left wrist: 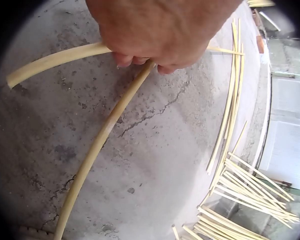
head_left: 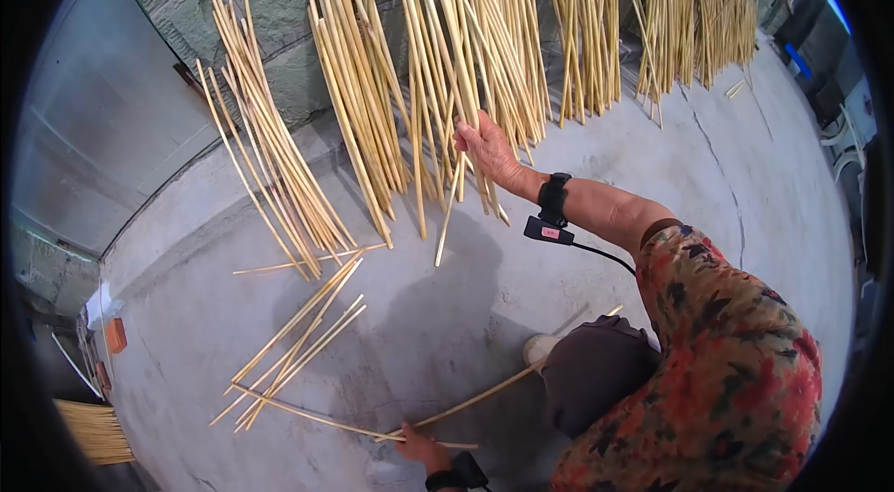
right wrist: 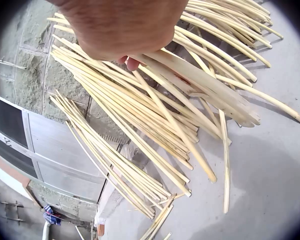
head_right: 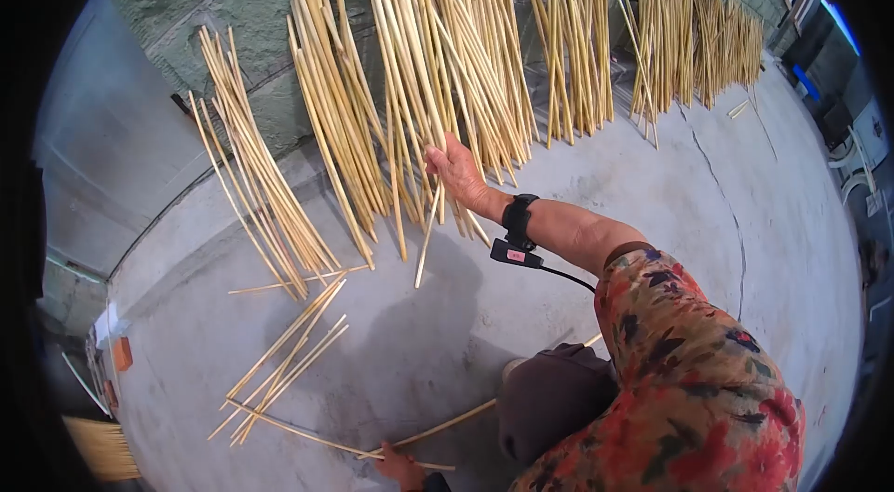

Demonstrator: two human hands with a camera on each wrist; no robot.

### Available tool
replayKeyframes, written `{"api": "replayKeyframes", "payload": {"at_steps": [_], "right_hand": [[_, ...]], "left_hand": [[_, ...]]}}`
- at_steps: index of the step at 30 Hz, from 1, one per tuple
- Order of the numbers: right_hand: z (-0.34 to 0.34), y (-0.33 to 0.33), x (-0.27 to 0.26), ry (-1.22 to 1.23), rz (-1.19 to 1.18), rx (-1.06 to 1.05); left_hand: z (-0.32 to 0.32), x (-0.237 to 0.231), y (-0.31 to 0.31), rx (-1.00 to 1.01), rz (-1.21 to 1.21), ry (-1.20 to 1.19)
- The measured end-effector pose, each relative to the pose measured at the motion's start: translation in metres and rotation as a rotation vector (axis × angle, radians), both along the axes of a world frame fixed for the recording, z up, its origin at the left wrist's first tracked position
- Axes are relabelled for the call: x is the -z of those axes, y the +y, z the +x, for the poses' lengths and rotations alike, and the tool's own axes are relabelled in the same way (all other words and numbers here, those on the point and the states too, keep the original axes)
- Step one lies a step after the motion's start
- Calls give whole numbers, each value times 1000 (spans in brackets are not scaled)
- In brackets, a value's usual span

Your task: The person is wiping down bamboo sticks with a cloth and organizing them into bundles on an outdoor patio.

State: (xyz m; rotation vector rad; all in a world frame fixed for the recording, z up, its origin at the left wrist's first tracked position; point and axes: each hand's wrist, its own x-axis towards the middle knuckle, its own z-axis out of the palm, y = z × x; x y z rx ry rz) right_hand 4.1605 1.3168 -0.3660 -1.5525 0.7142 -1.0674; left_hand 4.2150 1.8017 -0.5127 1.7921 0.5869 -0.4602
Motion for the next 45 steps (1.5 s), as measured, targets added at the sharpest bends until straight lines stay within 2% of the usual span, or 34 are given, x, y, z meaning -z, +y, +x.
{"api": "replayKeyframes", "payload": {"at_steps": [2, 3, 6, 8, 10, 12, 14, 16, 17, 18, 20, 22, 24, 26, 29, 32, 36, 40, 42, 43, 45], "right_hand": [[9, -17, -5, -39, -4, 78], [14, -38, 12, -73, -54, 69], [19, -64, 36, 52, -127, 116], [24, -66, 56, 80, -96, 160], [29, -63, 69, 105, -59, 199], [27, -49, 81, 391, -121, 353], [22, -45, 81, 473, -27, 295], [19, -48, 79, 382, 39, 240], [21, -52, 79, 244, 78, 210], [22, -58, 78, 243, 77, 211], [24, -67, 77, 23, 38, 145], [23, -63, 60, 26, 40, 125], [26, -54, 43, -84, 83, 124], [30, -47, 22, -27, 53, 138], [32, -46, 11, 57, 1, 72], [44, -46, 9, 49, 29, 44], [67, -34, 18, -100, 91, 45], [86, -15, 33, -34, 53, 77], [95, -10, 59, 133, -89, 98], [96, -3, 57, 112, -49, 112], [90, -9, 61, 373, -172, 168]], "left_hand": [[-3, 2, 9, -82, 3, 126], [-5, -3, 9, -90, 22, 131], [-5, -17, 1, -90, 30, 157], [0, -16, -3, -10, -61, 177], [6, -12, -7, -11, -95, 145], [11, -16, -9, -10, -123, 116], [15, -23, -15, -50, -188, 54], [18, -35, -23, -39, -192, 26], [19, -41, -26, -33, -199, -6], [21, -45, -28, -32, -200, -7], [27, -51, -30, 16, -216, -37], [31, -65, -40, 14, -263, -54], [36, -71, -44, 5, -298, -73], [39, -72, -42, 95, -381, -102], [39, -76, -46, 88, -386, -112], [35, -78, -48, 84, -377, -138], [37, -81, -49, 45, -366, -128], [45, -96, -59, 68, -424, -218], [53, -101, -61, 80, -432, -258], [57, -100, -63, 78, -431, -270], [64, -117, -68, 115, -483, -338]]}}
